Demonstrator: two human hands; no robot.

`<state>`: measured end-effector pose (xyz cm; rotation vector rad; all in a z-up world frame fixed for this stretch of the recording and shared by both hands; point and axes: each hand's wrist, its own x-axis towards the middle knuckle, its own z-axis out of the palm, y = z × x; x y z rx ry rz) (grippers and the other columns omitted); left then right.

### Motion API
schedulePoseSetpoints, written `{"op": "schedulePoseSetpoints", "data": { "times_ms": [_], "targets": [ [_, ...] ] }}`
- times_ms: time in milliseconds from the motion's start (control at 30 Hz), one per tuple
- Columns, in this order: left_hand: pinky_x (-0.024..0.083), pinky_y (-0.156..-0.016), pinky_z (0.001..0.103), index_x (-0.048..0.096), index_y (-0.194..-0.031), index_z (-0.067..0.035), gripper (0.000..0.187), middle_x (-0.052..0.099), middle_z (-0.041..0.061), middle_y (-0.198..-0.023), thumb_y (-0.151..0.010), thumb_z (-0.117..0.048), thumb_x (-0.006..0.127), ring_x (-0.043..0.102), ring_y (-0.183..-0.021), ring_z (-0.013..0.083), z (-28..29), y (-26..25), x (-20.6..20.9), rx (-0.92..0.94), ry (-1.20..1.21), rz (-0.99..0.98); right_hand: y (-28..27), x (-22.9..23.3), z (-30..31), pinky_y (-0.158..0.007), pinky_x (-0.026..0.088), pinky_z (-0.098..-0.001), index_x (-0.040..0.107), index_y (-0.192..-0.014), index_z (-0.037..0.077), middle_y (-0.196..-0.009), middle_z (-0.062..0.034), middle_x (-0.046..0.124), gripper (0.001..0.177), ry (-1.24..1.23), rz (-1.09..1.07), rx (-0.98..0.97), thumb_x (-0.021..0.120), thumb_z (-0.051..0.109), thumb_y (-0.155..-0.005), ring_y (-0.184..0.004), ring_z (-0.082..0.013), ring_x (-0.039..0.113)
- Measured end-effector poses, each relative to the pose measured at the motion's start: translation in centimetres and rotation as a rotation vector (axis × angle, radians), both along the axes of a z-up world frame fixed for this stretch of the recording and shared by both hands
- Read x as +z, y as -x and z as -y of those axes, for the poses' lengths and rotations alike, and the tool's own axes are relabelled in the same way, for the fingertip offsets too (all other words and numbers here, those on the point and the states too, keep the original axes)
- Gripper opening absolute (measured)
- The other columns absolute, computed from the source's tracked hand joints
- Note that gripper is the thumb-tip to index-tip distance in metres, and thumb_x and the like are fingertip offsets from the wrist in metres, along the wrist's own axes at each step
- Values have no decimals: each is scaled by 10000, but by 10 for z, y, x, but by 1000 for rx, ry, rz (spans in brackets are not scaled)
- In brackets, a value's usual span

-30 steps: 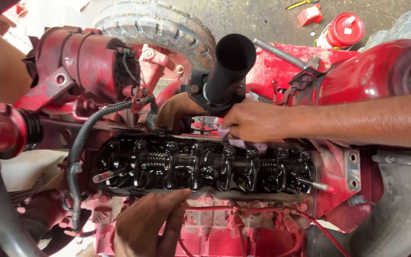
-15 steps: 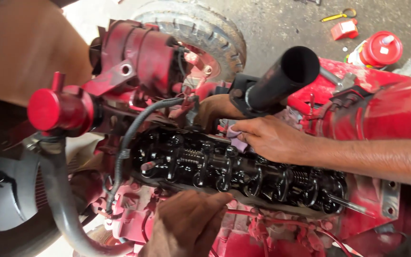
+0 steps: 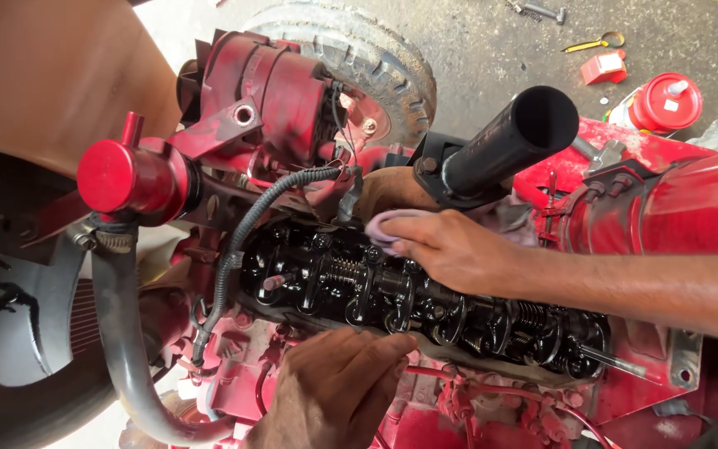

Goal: The person removes a cover from a tractor engine and uses a cloth to wipe the internal components and the surrounding red frame.

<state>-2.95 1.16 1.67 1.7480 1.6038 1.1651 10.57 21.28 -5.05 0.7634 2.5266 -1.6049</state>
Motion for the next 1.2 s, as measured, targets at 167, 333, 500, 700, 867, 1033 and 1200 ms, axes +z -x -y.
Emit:
{"op": "schedulePoseSetpoints", "data": {
  "times_ms": [167,333,500,700,867,1033,1200],
  "targets": [
    [533,-643,351,695,-1142,-24,228,666,68,-812,-915,-15,712,676,-718,216,1,3,-2,-12,-13,-8,30,-13,-3,-911,518,-368,615,-1291,44,-1124,-139,745,344,47,-52,53,570,155,-969,-1043,-268,718],
    [513,-607,358,708,-1148,-21,254,619,60,-755,-894,-15,722,634,-661,217,2,4,-6,-25,-11,-17,57,-9,2,-881,519,-411,626,-1236,56,-1060,-168,721,295,40,39,134,551,191,-985,-987,-325,701],
    [513,-614,357,704,-1153,-20,255,620,61,-772,-898,-15,719,636,-675,217,3,5,-5,-25,-28,-26,45,-21,10,-871,529,-447,604,-1221,34,-1087,-214,704,242,-225,-239,88,524,134,-1016,-995,-367,691],
    [520,-620,351,700,-1163,-18,266,633,60,-790,-898,-11,717,646,-689,213,3,7,-5,-24,-35,-15,13,44,4,-628,524,-451,614,-1227,27,-863,-227,704,268,-212,-7,-106,564,123,-983,-743,-358,728],
    [523,-626,348,696,-1168,-14,269,636,62,-800,-899,-12,712,645,-695,214,3,8,-2,-28,-28,2,-3,58,-1,-602,536,-421,623,-1216,21,-863,-214,717,279,-271,-48,-151,589,99,-950,-769,-335,754],
    [519,-626,355,691,-1160,-9,259,616,57,-787,-902,-13,714,632,-681,214,2,8,-3,-32,-40,-1,6,50,2,-659,570,-368,688,-1106,28,-874,-140,759,206,-155,-50,-206,631,159,-958,-791,-271,771],
    [506,-607,369,694,-1138,-21,237,607,59,-781,-906,-29,740,625,-671,229,5,9,-5,-12,-45,1,41,40,9,-701,553,-376,736,-1055,28,-851,-114,745,231,-140,-65,-113,681,208,-920,-780,-270,734]
  ]
}}
